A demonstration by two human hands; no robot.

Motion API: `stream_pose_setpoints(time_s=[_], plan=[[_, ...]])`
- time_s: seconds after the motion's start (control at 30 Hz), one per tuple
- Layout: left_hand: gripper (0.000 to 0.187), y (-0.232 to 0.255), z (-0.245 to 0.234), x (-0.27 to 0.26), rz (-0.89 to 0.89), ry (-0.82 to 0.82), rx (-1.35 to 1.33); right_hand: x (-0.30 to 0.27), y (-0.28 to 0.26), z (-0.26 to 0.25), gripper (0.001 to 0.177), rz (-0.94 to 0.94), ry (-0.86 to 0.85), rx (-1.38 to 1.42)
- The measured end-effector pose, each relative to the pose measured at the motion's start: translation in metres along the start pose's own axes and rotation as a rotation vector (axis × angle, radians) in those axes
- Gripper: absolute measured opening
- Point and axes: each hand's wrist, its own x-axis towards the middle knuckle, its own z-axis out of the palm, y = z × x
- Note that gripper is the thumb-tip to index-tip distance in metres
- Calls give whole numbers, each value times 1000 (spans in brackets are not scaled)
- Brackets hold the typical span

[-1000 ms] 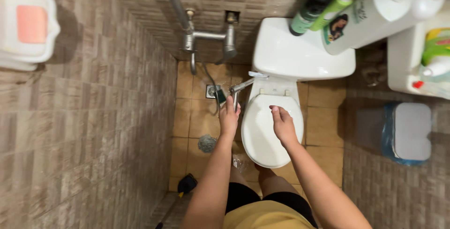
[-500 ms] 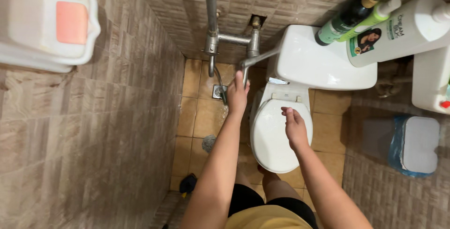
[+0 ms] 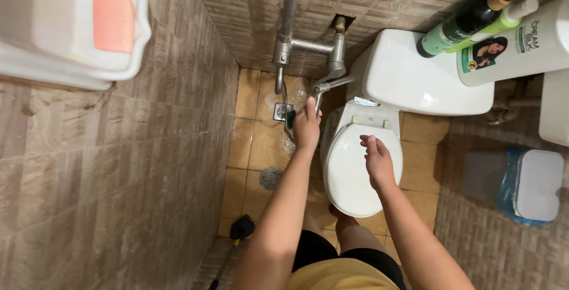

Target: The person scrubs the inside of a toilet bowl with a toilet brush, then rinses the bowl and the brush using a handheld bidet sprayer. The person scrubs the bowl thoroughly and rinses the brush before placing it back.

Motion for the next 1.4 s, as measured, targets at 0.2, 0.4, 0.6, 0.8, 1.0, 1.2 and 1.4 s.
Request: stream_pose_setpoints(time_s=[0.2,0.4,0.6,0.8,1.0,1.2,1.4], plan=[[62,-1,9,1,16,-9,-187,-2,-5,8,53,10,-12,-3],[63,3,8,9,4,-2,-262,1,-9,10,54,11,-17,5],[63,-12,-1,9,-56,-26,-278,4,-3,7,53,16,-10,7],[62,-37,-14,6,-63,-14,-293,6,4,7,53,30,-17,17],[61,-55,-21,1,-95,2,-299,3,5,8,53,49,-22,-4],[67,-52,-30,-2,-77,69,-120,2,7,9,53,52,-30,-6],[67,-54,-42,6,-102,114,-20,-1,6,10,54,67,-24,-22]])
